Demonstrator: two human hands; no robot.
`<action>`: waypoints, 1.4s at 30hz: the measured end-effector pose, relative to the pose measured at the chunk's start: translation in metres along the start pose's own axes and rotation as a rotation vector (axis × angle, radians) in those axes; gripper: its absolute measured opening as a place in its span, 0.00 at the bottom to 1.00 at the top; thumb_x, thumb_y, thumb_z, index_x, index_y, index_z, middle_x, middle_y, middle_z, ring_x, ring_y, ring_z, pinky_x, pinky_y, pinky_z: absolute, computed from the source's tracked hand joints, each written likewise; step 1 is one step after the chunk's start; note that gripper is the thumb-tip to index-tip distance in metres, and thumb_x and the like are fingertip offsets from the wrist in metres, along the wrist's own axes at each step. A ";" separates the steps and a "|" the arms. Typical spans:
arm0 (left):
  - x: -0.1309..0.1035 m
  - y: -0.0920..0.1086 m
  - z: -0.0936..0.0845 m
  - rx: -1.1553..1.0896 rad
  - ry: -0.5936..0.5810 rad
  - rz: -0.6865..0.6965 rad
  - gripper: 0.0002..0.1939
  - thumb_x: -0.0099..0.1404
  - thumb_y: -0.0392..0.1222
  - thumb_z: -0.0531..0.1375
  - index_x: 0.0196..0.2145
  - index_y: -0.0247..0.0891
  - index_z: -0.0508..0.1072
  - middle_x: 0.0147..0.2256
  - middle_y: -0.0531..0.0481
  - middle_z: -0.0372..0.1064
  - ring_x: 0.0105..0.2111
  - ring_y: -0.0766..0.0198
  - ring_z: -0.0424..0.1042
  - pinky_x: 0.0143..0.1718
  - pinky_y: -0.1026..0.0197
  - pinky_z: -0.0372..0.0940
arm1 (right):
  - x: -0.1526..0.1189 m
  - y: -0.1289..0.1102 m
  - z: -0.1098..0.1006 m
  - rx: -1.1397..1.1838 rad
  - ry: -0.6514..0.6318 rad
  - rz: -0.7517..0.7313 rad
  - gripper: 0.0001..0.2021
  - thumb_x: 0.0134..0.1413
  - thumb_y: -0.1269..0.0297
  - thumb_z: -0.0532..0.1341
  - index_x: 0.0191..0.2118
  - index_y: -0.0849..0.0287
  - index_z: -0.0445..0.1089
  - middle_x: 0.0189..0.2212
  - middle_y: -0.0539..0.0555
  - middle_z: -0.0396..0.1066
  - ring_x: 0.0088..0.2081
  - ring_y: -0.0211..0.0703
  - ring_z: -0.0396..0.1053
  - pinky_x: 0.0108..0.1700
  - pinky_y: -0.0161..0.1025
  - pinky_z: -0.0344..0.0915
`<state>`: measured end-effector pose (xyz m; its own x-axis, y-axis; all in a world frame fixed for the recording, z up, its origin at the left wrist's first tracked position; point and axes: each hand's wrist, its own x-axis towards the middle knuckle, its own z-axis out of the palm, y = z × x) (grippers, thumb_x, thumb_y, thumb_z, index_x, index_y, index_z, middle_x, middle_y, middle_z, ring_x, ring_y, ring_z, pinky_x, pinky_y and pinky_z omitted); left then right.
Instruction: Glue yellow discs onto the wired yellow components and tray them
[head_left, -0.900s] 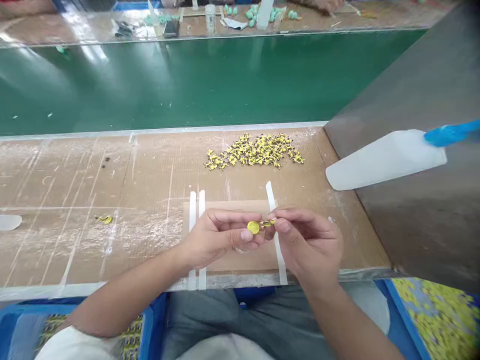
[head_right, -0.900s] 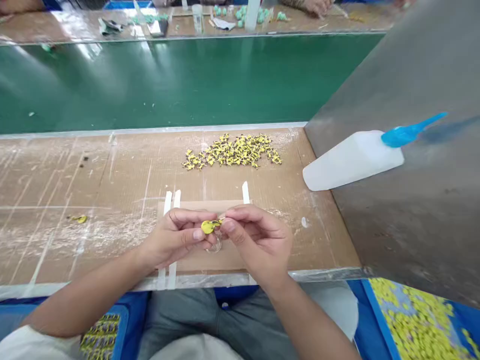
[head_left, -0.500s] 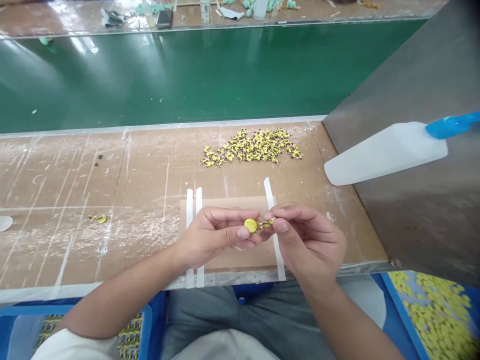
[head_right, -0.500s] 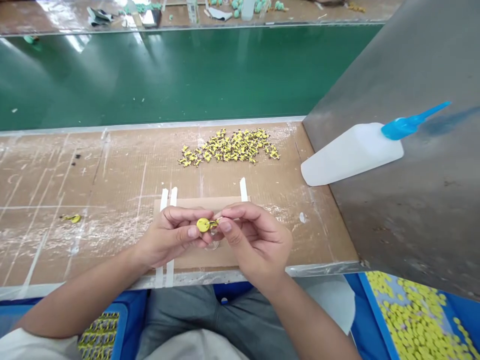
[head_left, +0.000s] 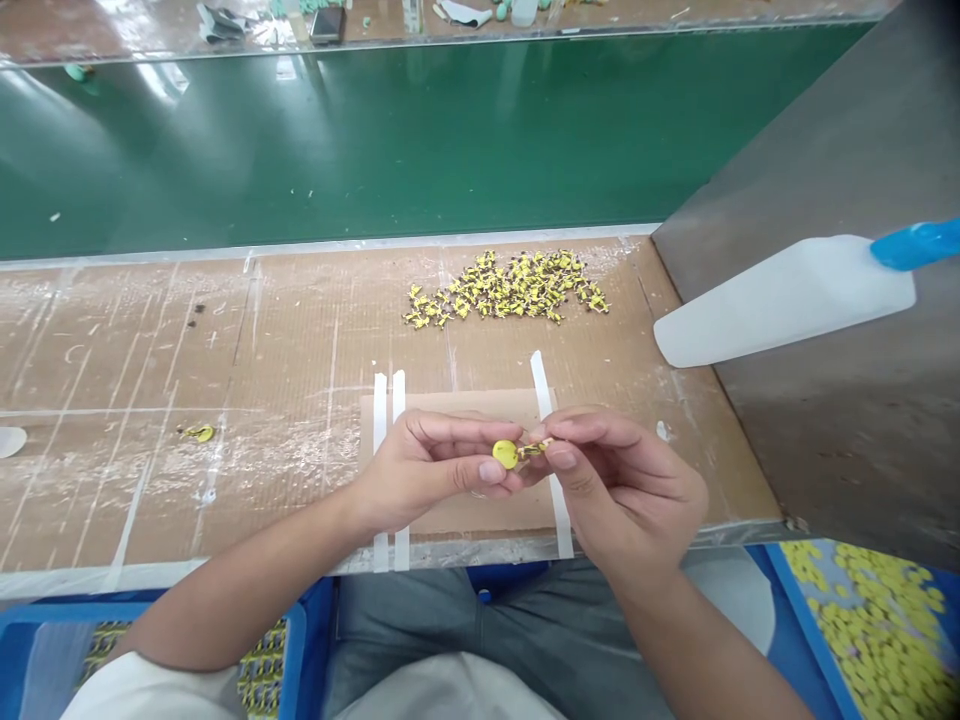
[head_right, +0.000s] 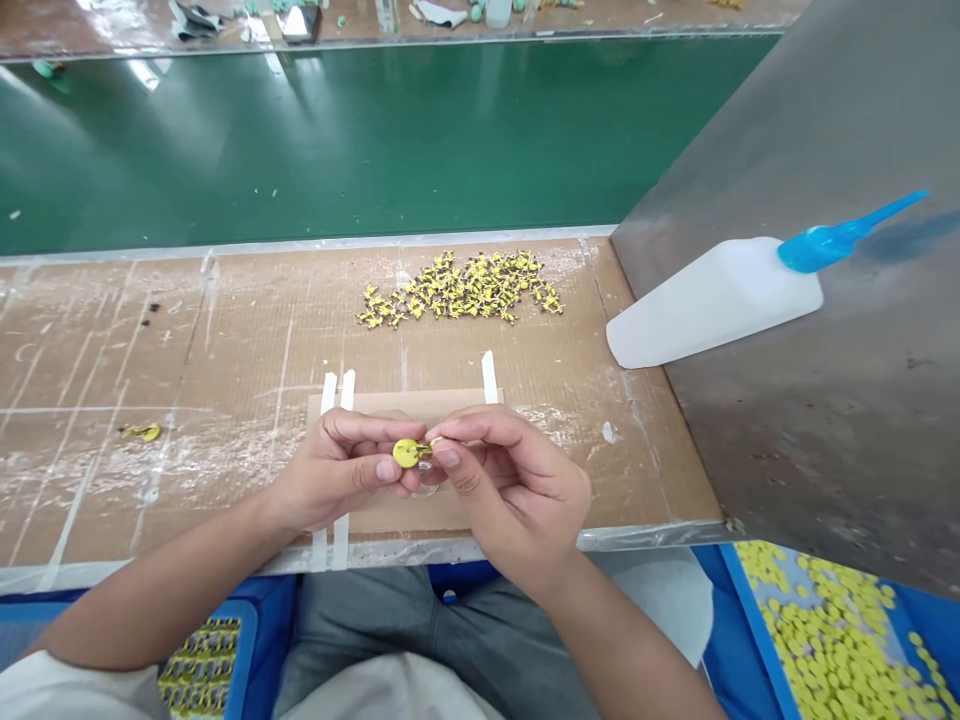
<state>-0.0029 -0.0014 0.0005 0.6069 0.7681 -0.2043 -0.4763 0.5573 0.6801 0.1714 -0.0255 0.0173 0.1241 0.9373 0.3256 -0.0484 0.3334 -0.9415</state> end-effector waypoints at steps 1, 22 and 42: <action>0.000 0.000 0.000 0.005 0.006 0.003 0.14 0.58 0.34 0.70 0.44 0.43 0.81 0.37 0.49 0.82 0.35 0.65 0.81 0.39 0.66 0.74 | 0.000 0.000 0.000 -0.007 -0.003 -0.006 0.08 0.58 0.75 0.65 0.40 0.55 0.76 0.34 0.52 0.77 0.35 0.41 0.78 0.34 0.34 0.79; -0.001 -0.002 -0.002 0.062 0.032 0.030 0.15 0.59 0.33 0.69 0.44 0.42 0.81 0.41 0.47 0.81 0.34 0.66 0.81 0.38 0.69 0.74 | 0.000 -0.001 -0.002 -0.032 -0.029 -0.008 0.09 0.57 0.76 0.65 0.40 0.56 0.75 0.35 0.53 0.77 0.35 0.40 0.77 0.32 0.34 0.79; 0.001 0.000 0.002 0.114 0.065 0.093 0.15 0.56 0.31 0.70 0.42 0.41 0.82 0.40 0.46 0.81 0.33 0.65 0.80 0.36 0.67 0.75 | -0.004 0.006 -0.006 -0.111 -0.038 -0.073 0.11 0.54 0.78 0.67 0.41 0.56 0.76 0.35 0.54 0.77 0.35 0.42 0.75 0.31 0.37 0.78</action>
<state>-0.0010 -0.0015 0.0011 0.5190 0.8358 -0.1790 -0.4510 0.4456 0.7733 0.1765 -0.0275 0.0103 0.0857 0.9147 0.3950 0.0701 0.3900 -0.9181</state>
